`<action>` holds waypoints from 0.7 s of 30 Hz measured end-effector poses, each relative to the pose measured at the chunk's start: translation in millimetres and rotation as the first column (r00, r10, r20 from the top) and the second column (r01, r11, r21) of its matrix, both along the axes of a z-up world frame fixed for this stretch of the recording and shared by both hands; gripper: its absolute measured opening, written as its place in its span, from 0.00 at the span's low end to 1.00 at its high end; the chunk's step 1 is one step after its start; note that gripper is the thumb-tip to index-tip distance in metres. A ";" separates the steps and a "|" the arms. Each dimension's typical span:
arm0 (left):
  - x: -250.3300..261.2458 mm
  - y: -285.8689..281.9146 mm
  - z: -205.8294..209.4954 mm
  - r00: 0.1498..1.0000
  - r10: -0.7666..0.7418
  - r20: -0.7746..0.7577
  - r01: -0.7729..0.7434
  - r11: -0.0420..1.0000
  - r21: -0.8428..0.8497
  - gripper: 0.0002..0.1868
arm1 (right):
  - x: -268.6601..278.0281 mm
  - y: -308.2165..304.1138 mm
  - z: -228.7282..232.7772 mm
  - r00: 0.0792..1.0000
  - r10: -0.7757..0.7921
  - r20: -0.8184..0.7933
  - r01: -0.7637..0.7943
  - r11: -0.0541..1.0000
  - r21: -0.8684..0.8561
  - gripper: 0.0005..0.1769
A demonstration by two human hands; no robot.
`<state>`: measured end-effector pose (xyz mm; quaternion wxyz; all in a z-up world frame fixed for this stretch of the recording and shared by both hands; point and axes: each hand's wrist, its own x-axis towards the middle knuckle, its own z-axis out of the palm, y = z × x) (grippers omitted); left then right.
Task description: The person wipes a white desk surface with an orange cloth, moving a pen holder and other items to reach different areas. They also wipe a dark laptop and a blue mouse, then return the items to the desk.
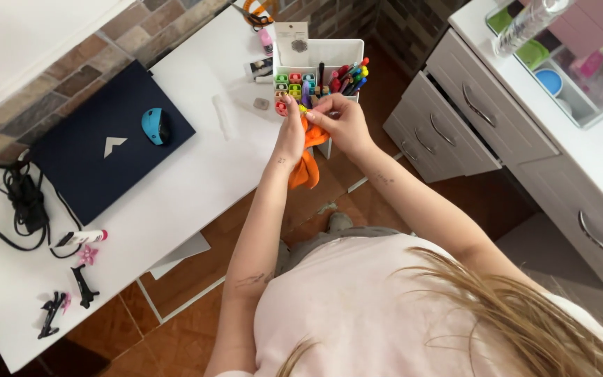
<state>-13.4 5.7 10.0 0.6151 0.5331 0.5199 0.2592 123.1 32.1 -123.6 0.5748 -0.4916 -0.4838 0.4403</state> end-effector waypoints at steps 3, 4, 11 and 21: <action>-12.8 20.0 -47.0 0.999 0.006 -0.044 -0.004 0.999 0.048 0.57 | 7.0 7.2 17.1 0.998 0.056 0.017 -0.057 0.995 0.081 0.09; -16.1 20.3 -47.2 0.999 0.013 -0.044 -0.011 0.999 0.049 0.57 | 7.9 8.4 22.1 0.998 0.063 0.018 -0.064 0.995 0.082 0.09; -25.1 19.8 -33.6 0.999 0.030 0.011 -0.031 0.997 0.069 0.58 | -3.9 9.8 11.2 0.988 0.155 -0.018 -0.154 0.985 0.073 0.10; -30.9 13.5 -23.1 0.999 0.000 -0.038 0.002 0.999 0.054 0.58 | -11.7 -6.4 37.4 0.987 0.158 0.031 -0.160 0.985 0.058 0.09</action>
